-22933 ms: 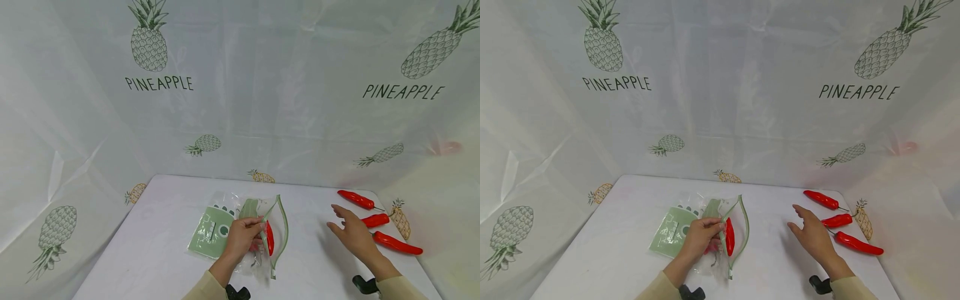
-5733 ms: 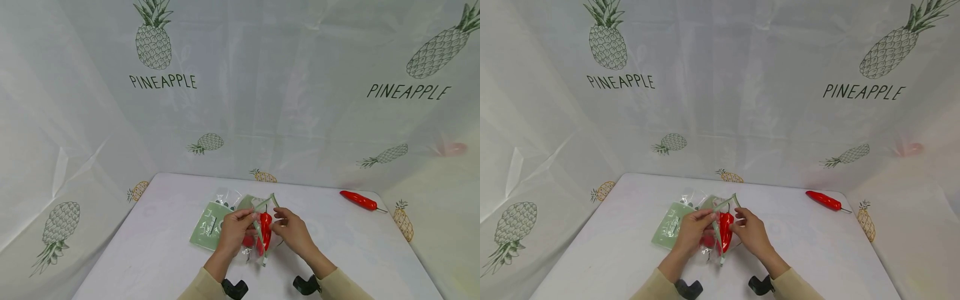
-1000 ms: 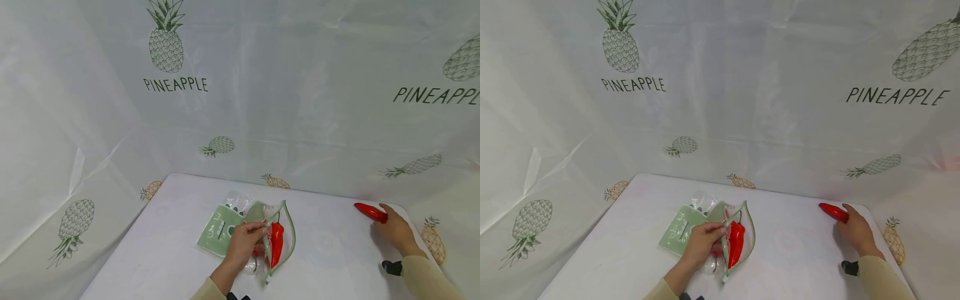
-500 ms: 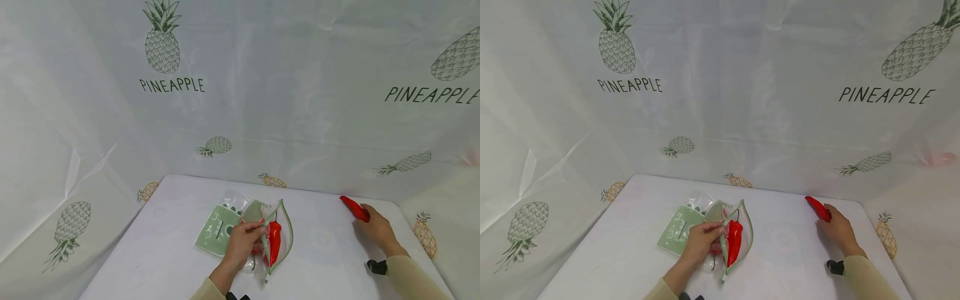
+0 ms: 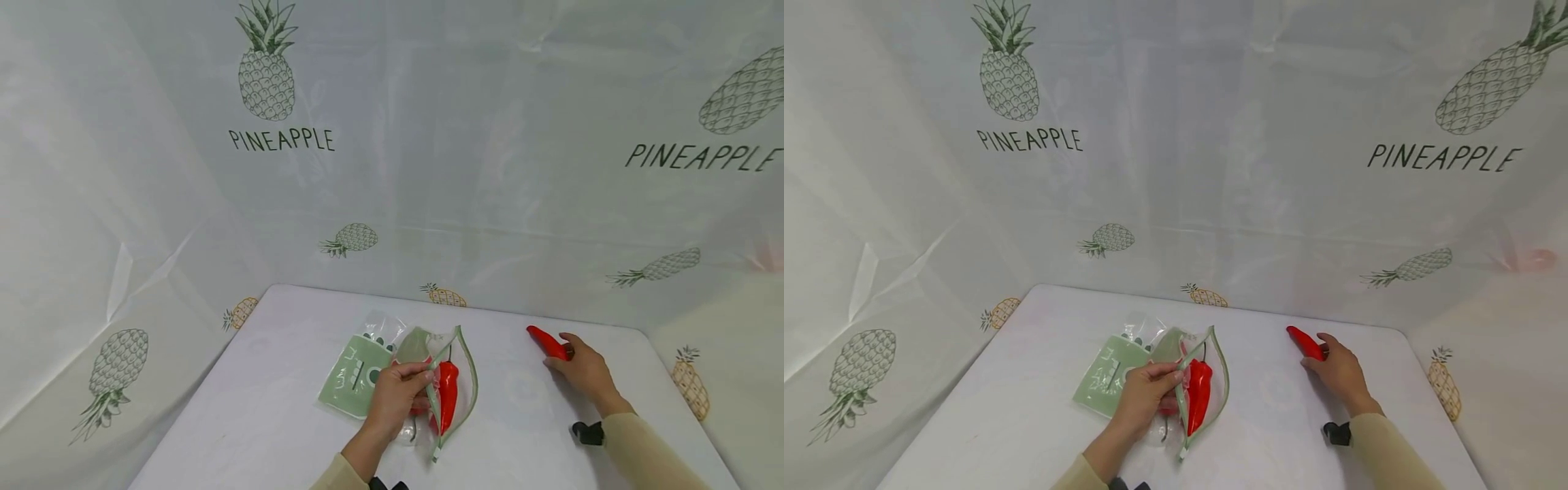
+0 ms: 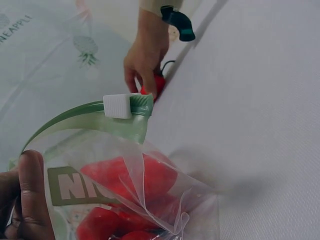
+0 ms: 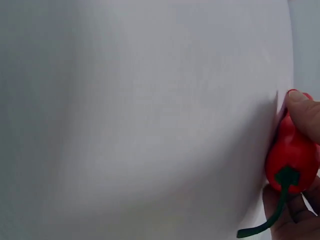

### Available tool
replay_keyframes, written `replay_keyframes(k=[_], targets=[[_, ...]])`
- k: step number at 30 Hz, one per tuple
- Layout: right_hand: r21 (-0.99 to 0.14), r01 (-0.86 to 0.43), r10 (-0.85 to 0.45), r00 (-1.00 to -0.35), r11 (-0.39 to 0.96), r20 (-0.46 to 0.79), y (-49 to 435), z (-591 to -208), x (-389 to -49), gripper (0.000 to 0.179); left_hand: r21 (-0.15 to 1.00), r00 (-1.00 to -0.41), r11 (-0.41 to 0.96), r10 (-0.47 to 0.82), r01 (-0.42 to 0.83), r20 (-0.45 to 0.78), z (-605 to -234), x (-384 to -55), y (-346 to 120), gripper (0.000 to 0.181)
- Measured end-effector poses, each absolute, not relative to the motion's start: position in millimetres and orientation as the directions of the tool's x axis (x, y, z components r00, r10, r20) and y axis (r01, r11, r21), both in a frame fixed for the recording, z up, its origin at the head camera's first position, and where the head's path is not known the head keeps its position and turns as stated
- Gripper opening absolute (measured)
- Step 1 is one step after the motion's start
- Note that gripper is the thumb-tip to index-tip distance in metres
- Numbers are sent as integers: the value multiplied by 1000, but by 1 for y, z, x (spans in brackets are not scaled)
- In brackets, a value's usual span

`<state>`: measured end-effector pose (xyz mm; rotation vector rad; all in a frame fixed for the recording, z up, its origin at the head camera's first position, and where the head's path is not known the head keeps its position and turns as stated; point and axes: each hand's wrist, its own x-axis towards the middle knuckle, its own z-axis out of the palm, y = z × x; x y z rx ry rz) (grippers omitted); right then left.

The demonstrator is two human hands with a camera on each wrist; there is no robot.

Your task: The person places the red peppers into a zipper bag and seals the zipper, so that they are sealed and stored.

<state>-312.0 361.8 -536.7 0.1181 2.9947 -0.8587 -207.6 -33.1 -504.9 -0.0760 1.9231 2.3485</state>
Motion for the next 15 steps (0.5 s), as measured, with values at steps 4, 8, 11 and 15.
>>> replay_keyframes(k=[4, 8, 11, 15], targets=[[-510, 42, 19, -999, 859, -49, 350, -534, -310, 77, 977, -994, -185, 52, -109, -101, -504, -206, -33, 29], [-486, -6, -31, -999, 874, -42, 338, -530, -307, 68, 977, -993, -182, 57, -115, -106, -503, -206, -34, 29], [-484, -43, -60, -998, 874, -19, 330, -528, -303, 61, 977, -992, -176, 58, -118, -110, -502, -205, -34, 30], [-508, -60, -67, -998, 859, 5, 320, -530, -298, 60, 979, -993, -167, 55, -115, -107, -504, -205, -34, 30]])
